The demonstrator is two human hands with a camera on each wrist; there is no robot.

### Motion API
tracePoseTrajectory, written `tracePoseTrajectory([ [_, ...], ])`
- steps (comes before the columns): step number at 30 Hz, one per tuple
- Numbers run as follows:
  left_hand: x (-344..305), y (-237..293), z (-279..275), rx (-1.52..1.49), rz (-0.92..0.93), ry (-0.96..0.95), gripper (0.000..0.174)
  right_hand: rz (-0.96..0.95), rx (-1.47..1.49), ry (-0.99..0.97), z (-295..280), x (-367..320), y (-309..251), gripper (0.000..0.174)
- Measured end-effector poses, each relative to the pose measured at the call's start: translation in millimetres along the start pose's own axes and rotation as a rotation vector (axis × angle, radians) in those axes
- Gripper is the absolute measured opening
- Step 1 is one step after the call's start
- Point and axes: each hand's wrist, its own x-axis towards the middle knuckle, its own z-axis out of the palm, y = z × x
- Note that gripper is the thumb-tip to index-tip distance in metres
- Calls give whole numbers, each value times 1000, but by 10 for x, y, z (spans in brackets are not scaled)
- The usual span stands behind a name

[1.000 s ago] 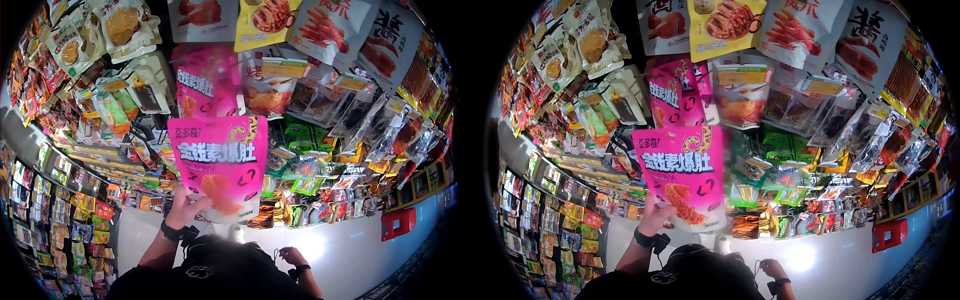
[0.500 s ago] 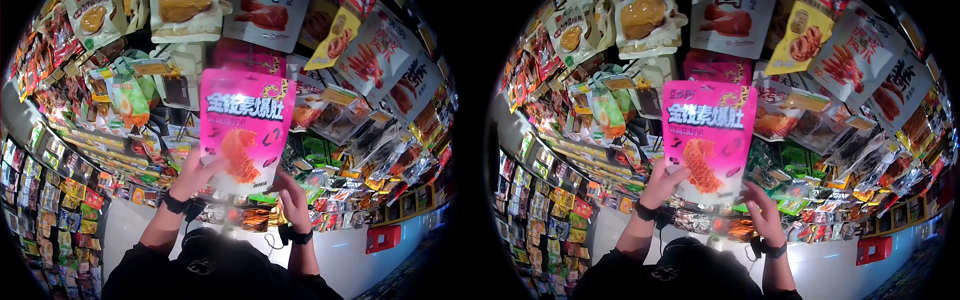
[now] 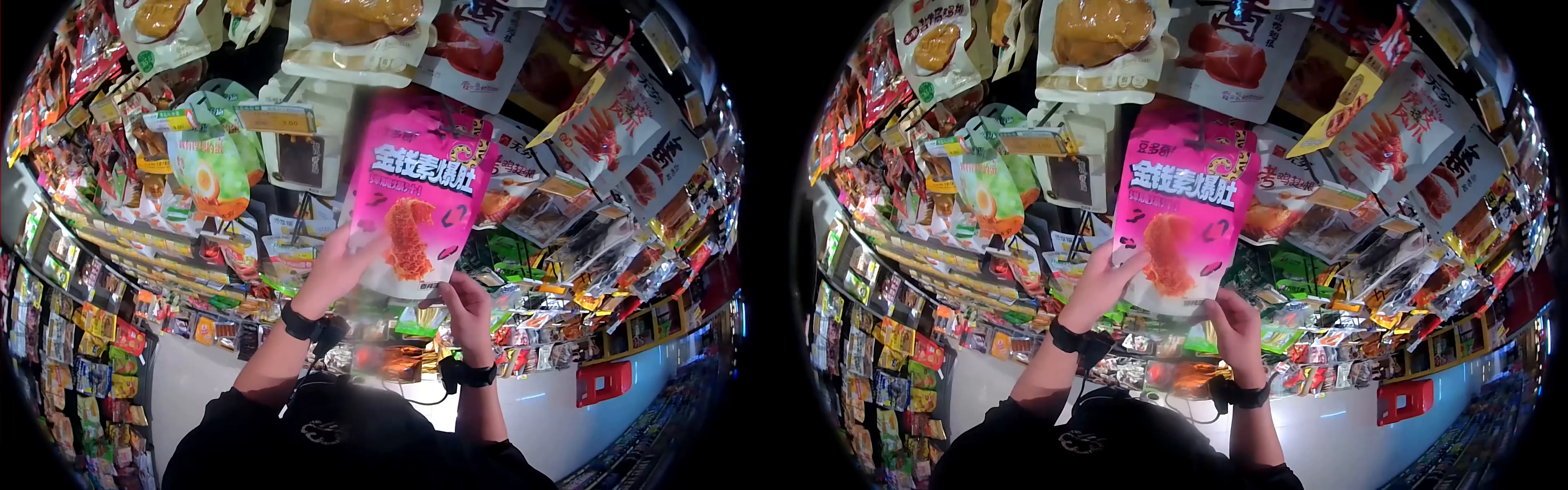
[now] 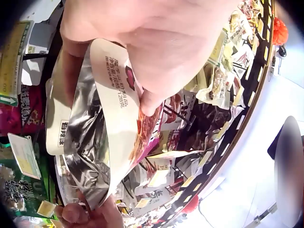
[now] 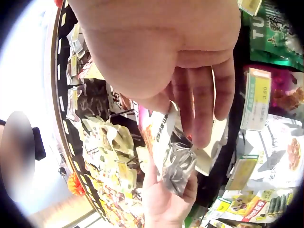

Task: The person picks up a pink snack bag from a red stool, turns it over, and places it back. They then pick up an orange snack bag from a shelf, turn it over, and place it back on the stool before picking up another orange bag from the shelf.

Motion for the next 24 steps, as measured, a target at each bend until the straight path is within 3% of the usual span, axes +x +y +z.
tracePoseTrajectory([
  [10,-224,27,-15,-25,-38,-54,21,4,-71,168,100,-377,64,18],
  [12,-267,-48,-87,-15,13,-94,20,20,-135,129,170,-445,-34,14],
  [14,-343,-48,-150,-5,-60,-122,20,40,-252,121,166,-557,-96,15],
  [16,-412,-70,-243,64,-69,-240,27,15,-357,124,211,-642,-91,14],
  [17,-449,-149,-323,103,-52,-273,26,21,-264,182,313,-709,-165,14],
  [18,-408,-122,-379,110,-37,-434,22,32,-332,177,318,-792,-177,18],
  [20,-472,-56,-352,-49,190,-520,22,-15,-333,223,363,-903,-56,19],
  [21,-426,-74,-359,-60,371,-628,29,-48,-354,186,366,-934,-50,18],
  [22,-419,66,-390,52,412,-708,30,-42,-330,192,425,-987,-89,18],
  [24,-560,-193,-437,52,226,-735,28,80,-168,298,608,-1100,5,20],
])
